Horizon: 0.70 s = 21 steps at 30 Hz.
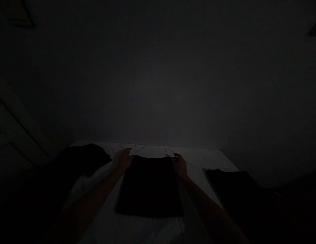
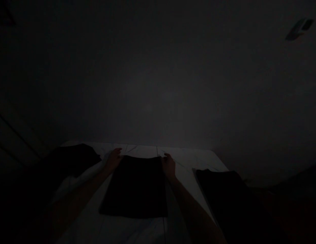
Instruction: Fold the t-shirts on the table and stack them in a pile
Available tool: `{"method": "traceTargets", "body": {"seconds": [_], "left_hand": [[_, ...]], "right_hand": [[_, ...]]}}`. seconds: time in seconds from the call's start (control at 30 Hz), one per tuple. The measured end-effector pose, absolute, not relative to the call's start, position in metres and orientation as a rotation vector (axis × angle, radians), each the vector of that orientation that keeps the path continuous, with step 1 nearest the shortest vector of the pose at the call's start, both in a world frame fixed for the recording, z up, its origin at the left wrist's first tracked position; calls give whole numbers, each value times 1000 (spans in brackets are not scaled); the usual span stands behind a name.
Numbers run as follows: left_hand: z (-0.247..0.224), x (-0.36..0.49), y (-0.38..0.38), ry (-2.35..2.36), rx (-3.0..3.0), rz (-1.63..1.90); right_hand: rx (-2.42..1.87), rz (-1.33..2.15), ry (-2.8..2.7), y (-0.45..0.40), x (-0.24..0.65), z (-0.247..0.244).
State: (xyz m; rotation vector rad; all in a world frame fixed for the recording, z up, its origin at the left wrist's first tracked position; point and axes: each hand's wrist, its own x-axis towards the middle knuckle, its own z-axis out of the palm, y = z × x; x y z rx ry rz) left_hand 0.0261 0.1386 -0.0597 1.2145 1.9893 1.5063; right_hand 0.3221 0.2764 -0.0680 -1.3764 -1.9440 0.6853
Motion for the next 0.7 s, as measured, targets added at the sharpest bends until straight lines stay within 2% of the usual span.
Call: {"method": "traceTargets", "body": {"seconds": [0.1, 0.2, 0.3, 0.43, 0.7], "left_hand": [[-74, 48, 119, 2031, 1757, 1284], [-94, 69, 100, 2010, 2420, 678], [-103, 77, 96, 2151, 2473, 323], [-95, 71, 108, 2307, 2381, 244], [-91, 59, 120, 2534, 2169, 154]], "right_hand": [[-1129, 482, -2228, 257, 319, -69], [-773, 247, -2597, 234, 315, -76], [-778, 95, -2768, 222, 312, -83], [-877, 55, -2827, 223, 317, -86], [-1108, 268, -2764, 224, 320, -95]]}}
